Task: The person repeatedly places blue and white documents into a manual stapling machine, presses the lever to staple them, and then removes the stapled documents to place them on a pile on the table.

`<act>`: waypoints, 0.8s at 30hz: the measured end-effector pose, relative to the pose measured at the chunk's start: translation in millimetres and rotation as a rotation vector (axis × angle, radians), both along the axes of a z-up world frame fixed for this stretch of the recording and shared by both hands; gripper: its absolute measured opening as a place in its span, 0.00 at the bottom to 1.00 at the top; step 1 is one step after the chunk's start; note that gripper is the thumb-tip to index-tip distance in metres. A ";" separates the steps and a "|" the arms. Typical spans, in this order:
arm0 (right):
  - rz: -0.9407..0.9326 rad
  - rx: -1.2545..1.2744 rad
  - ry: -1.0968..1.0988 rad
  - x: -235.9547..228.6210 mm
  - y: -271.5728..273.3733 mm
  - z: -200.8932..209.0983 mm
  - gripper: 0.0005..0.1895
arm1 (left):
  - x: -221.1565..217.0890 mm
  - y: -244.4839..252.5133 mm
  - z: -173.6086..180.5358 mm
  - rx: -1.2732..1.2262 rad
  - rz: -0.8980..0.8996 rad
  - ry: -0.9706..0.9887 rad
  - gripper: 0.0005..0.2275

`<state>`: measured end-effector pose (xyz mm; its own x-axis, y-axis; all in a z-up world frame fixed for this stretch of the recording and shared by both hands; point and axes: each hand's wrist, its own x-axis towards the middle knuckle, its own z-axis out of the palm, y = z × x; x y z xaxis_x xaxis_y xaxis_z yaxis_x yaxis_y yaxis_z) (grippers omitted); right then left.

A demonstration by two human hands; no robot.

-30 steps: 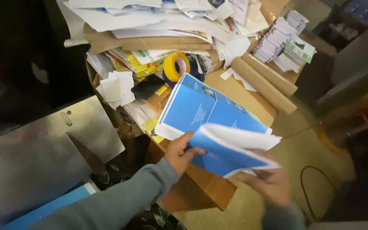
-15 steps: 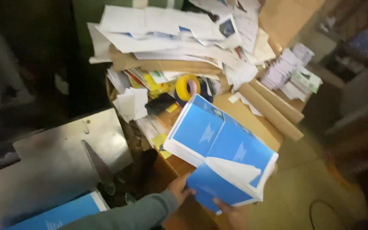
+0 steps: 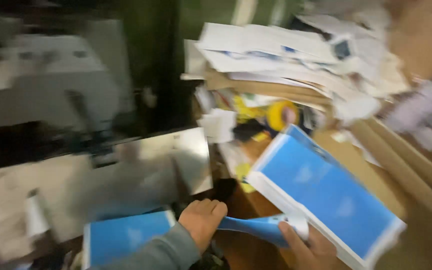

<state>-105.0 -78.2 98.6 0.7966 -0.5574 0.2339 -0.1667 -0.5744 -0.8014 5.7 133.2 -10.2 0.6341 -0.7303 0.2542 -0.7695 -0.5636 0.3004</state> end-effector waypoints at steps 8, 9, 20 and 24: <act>-0.010 0.246 -0.169 60.4 65.1 -22.5 0.15 | 5.9 107.4 -6.9 -1.050 0.538 1.188 0.06; 0.006 0.240 -0.166 71.5 67.1 -22.8 0.15 | 8.3 109.6 17.8 -1.067 0.547 1.185 0.06; 0.295 0.585 -0.460 220.4 93.5 -29.2 0.15 | 132.2 104.4 28.4 -1.519 0.720 0.809 0.11; 0.145 0.394 -0.348 264.4 89.6 -93.7 0.17 | 131.2 123.6 -3.0 -1.459 0.990 0.975 0.05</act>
<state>159.4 11.4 4.9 0.7847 -0.5462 0.2929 0.2051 -0.2170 -0.9544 136.9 256.7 -13.2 0.8746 0.2854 -0.3919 0.2647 0.3961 0.8792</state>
